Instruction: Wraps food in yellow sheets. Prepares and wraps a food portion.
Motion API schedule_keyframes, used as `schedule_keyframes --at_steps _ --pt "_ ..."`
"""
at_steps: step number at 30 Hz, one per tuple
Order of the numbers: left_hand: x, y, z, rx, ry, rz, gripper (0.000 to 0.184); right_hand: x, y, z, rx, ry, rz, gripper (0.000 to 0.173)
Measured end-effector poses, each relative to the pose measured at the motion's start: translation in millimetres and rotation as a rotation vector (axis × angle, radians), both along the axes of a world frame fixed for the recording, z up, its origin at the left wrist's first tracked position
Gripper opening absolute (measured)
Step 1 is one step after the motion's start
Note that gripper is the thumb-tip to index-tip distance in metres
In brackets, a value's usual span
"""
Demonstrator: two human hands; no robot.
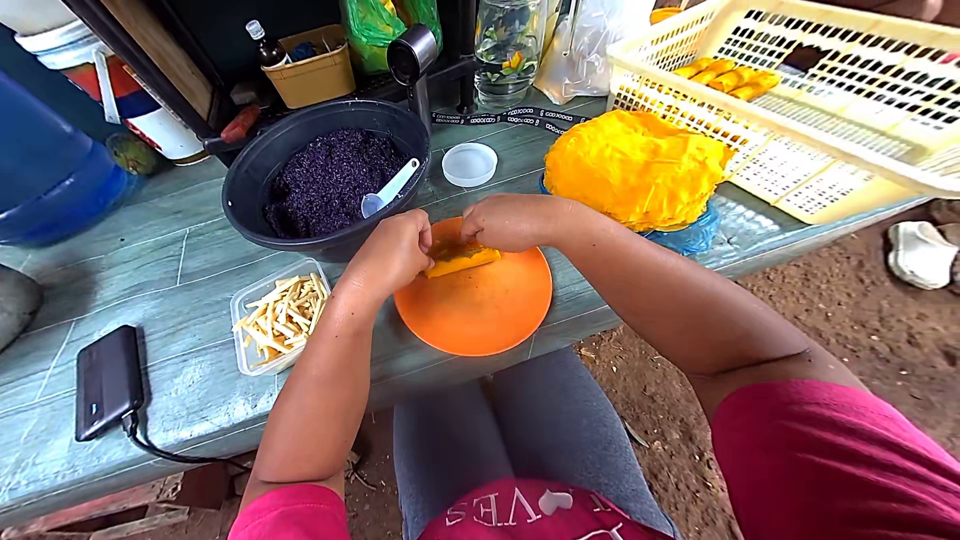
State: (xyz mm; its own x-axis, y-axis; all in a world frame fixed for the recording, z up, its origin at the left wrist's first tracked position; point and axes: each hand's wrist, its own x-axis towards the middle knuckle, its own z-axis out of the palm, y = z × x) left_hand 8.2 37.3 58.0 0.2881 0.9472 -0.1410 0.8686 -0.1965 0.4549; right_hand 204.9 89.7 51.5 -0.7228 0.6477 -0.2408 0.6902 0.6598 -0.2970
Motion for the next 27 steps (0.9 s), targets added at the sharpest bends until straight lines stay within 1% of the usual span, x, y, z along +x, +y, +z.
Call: schedule_keyframes --at_steps 3,8,11,12,14,15,16,18,20,23,27 --pt "0.7 -0.8 1.9 -0.009 0.012 0.005 0.02 7.8 -1.6 -1.1 0.001 0.061 -0.038 0.039" --pt "1.4 -1.5 2.8 -0.012 0.019 0.004 0.019 14.3 -4.5 -0.9 -0.01 0.05 -0.05 0.039" --pt "0.9 -1.4 2.4 -0.001 0.015 -0.012 0.017 23.5 -12.9 8.3 0.002 0.201 -0.136 0.041" --pt "0.8 -1.5 2.0 0.002 0.013 -0.021 0.016 28.2 -16.7 8.8 0.022 0.278 -0.169 0.038" --pt "0.3 -1.9 1.3 0.006 0.008 -0.039 0.013 36.0 -25.4 3.0 0.043 0.431 -0.194 0.025" --pt "-0.1 -2.1 0.8 0.007 0.005 -0.047 0.011 37.8 -30.3 -2.3 0.043 0.487 -0.184 0.022" --pt "-0.5 -2.4 0.1 0.011 -0.001 -0.057 0.009 37.9 -35.4 -8.2 0.049 0.521 -0.159 0.024" --pt "-0.1 -2.8 -0.1 0.007 0.006 -0.067 0.006 35.8 -42.3 -19.5 0.115 0.519 -0.094 0.025" --pt "0.5 -3.0 -0.5 0.008 0.019 -0.069 0.003 34.6 -41.2 -31.9 0.192 0.529 -0.014 0.019" --pt "-0.9 -2.5 -2.1 0.041 0.049 -0.108 0.008 33.1 -33.8 -44.4 0.288 0.563 0.042 0.01" --pt "-3.1 -4.6 -4.2 0.105 0.056 -0.164 0.014 30.9 -25.3 -42.3 0.289 0.52 0.044 0.004"
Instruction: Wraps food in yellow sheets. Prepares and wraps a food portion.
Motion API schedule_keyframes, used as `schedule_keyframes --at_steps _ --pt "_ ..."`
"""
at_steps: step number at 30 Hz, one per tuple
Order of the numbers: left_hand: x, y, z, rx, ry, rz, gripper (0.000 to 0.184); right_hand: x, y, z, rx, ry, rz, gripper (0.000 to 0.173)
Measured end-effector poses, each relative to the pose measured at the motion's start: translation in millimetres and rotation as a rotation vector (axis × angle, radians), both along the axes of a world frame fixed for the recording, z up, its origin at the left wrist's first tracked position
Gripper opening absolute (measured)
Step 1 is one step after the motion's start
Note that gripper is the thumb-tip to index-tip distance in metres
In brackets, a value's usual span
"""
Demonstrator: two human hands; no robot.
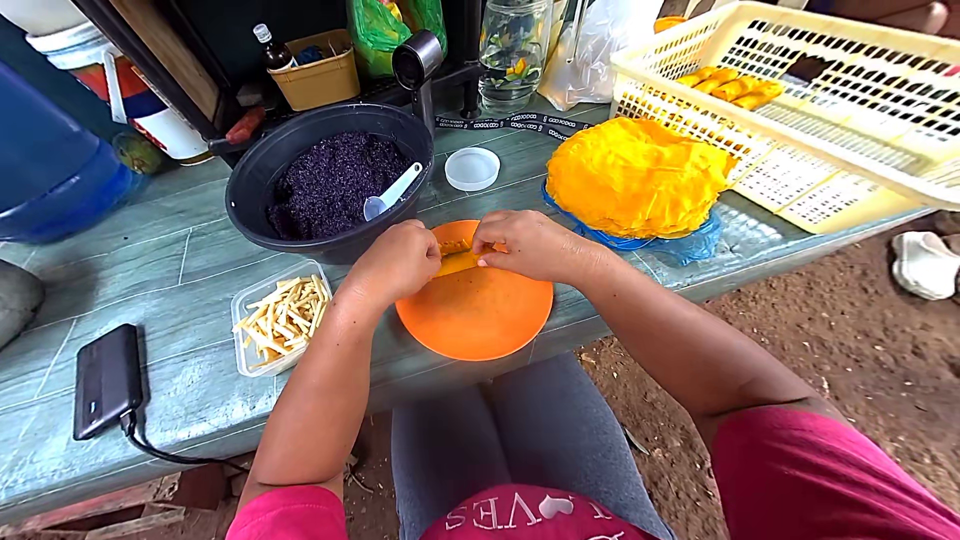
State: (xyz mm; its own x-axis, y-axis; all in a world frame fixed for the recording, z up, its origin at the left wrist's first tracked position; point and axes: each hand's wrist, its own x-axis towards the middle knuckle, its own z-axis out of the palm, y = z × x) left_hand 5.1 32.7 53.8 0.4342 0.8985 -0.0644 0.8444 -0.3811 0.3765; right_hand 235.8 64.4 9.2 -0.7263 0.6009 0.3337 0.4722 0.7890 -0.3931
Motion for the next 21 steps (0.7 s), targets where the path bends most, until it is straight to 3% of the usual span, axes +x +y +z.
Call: schedule_keyframes --at_steps 5,10,14,21 --pt "4.4 -0.2 -0.9 -0.021 0.085 0.031 0.023 -4.2 10.8 9.4 -0.071 -0.109 -0.032 0.009" --pt "6.8 0.3 -2.6 -0.009 0.091 0.047 0.026 -10.0 10.2 16.4 -0.066 -0.172 -0.028 0.031" --pt "3.8 0.7 -7.3 0.093 0.087 -0.032 0.017 -12.2 10.8 12.5 0.024 -0.218 0.022 0.019" --pt "3.9 2.1 -13.2 0.159 0.054 -0.106 0.02 -16.4 23.2 20.0 -0.015 -0.315 0.068 0.019"
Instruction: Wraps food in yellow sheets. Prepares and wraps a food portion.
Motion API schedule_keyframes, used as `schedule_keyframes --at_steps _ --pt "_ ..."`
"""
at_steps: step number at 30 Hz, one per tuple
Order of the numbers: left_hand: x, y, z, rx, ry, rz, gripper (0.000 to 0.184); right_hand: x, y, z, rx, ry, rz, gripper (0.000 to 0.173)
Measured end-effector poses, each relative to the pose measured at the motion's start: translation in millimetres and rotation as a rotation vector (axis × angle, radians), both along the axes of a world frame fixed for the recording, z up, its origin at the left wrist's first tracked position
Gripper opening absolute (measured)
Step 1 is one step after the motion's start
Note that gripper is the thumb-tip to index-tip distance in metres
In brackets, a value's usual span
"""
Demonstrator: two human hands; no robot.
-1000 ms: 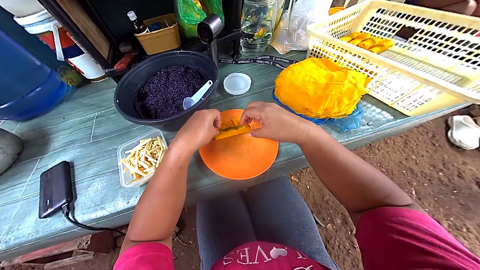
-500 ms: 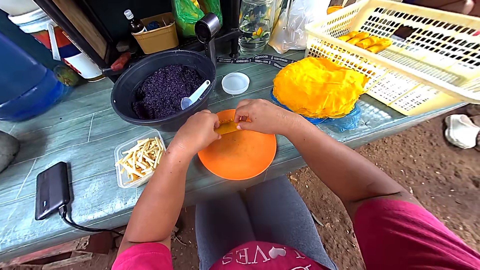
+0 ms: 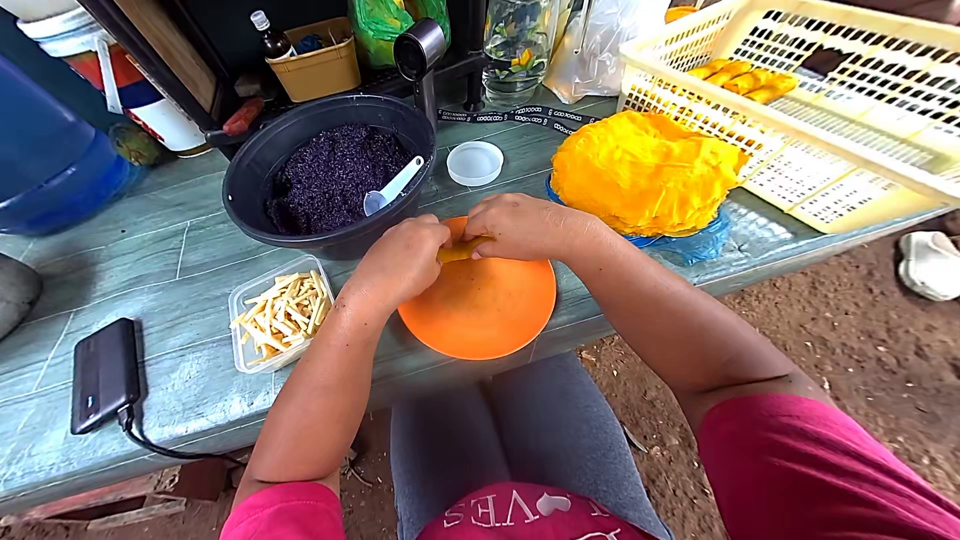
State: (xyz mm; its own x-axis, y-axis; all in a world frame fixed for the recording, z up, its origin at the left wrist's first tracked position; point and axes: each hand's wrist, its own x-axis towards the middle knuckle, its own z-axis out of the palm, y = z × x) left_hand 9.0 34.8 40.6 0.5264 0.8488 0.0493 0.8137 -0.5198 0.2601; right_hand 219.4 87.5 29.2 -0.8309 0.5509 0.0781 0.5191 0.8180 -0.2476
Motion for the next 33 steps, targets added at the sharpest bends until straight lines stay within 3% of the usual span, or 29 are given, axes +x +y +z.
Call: schedule_keyframes --at_steps 7,11,13,17,21,26,31,33 --pt "-4.2 5.7 -3.5 -0.009 0.027 0.001 0.019 -7.8 6.5 16.0 -0.205 -0.13 -0.108 0.025" --pt "-3.2 9.4 -6.5 -0.001 0.023 0.008 0.021 -6.4 9.5 12.1 -0.26 -0.021 -0.164 0.027" --pt "-2.1 10.1 -6.5 -0.008 0.004 0.043 0.022 -5.2 11.3 11.7 -0.276 0.014 -0.193 0.02" --pt "0.6 10.8 -4.6 0.008 -0.024 0.098 0.017 -2.0 20.4 2.6 -0.198 0.061 -0.151 0.017" --pt "1.4 9.1 -13.1 0.156 0.017 0.065 0.02 -1.6 24.9 -5.5 -0.173 0.117 -0.169 0.02" --pt "4.8 9.0 -11.2 0.081 0.082 0.106 0.027 -1.5 25.3 -10.1 -0.156 0.209 -0.223 0.012" --pt "2.3 12.8 -15.5 0.113 0.016 0.097 0.025 -2.2 17.7 -17.3 0.034 0.452 -0.072 0.009" --pt "1.5 13.8 -17.3 0.117 0.008 0.087 0.022 -1.1 15.8 -18.8 0.027 0.448 -0.011 0.01"
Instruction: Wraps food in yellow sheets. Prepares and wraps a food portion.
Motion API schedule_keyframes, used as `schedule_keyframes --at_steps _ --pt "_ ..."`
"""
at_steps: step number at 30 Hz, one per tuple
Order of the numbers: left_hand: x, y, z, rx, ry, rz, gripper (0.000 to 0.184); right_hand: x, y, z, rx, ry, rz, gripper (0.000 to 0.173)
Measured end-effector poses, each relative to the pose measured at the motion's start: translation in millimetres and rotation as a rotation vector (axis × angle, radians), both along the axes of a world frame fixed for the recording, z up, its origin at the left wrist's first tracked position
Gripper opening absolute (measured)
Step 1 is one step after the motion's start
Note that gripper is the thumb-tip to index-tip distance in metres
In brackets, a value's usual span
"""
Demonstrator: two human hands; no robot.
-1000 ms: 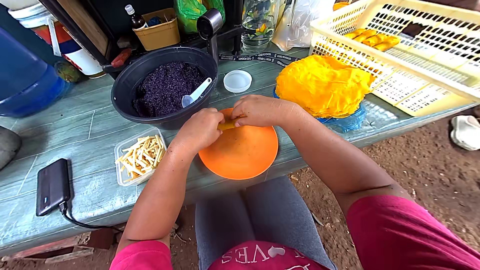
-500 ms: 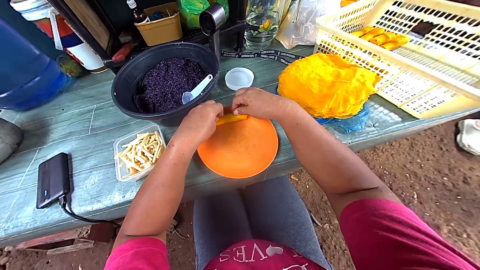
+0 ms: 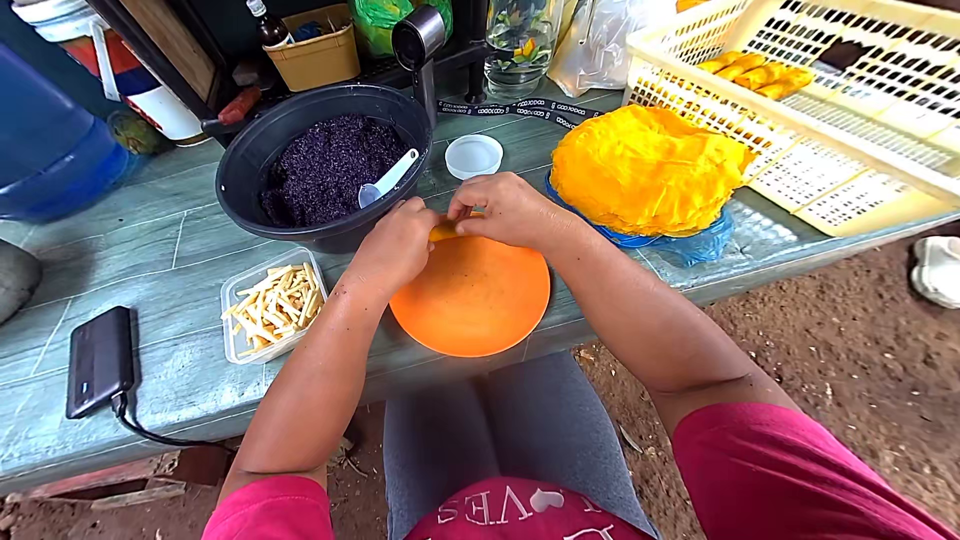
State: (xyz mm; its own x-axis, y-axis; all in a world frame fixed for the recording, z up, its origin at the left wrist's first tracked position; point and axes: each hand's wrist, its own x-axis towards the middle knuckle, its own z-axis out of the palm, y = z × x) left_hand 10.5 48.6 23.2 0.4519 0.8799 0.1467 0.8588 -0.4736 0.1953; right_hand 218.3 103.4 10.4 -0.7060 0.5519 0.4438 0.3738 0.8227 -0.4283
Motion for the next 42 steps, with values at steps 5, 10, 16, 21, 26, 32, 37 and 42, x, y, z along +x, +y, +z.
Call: schedule_keyframes --at_steps 5,10,16,21,26,32,37,42 --pt "-1.1 2.9 -1.3 -0.003 0.018 -0.015 0.02 -1.5 0.0 -0.6 -0.05 -0.122 -0.001 0.026" --pt "-3.0 2.2 2.1 -0.02 0.018 -0.02 0.021 -2.8 -1.3 2.2 -0.107 -0.176 -0.024 0.026" --pt "-5.5 -2.6 10.5 -0.087 -0.027 -0.082 0.023 1.5 -3.6 9.4 -0.225 -0.161 0.03 0.031" --pt "-4.9 -5.5 12.0 -0.141 -0.052 -0.115 0.02 4.2 -4.2 9.1 -0.286 -0.154 0.082 0.034" --pt "-6.3 -8.2 23.5 -0.342 -0.131 -0.075 0.02 9.7 -6.4 14.3 -0.41 -0.15 0.095 0.037" --pt "-7.8 -9.6 26.6 -0.444 -0.172 -0.083 0.019 13.5 -9.8 17.1 -0.485 -0.165 0.126 0.041" --pt "-6.6 -7.6 26.4 -0.389 -0.143 -0.058 0.015 12.5 -10.2 17.5 -0.434 -0.18 0.05 0.041" --pt "-6.3 -4.7 20.8 -0.31 -0.133 -0.087 0.021 11.0 -8.6 18.3 -0.375 -0.213 -0.022 0.035"
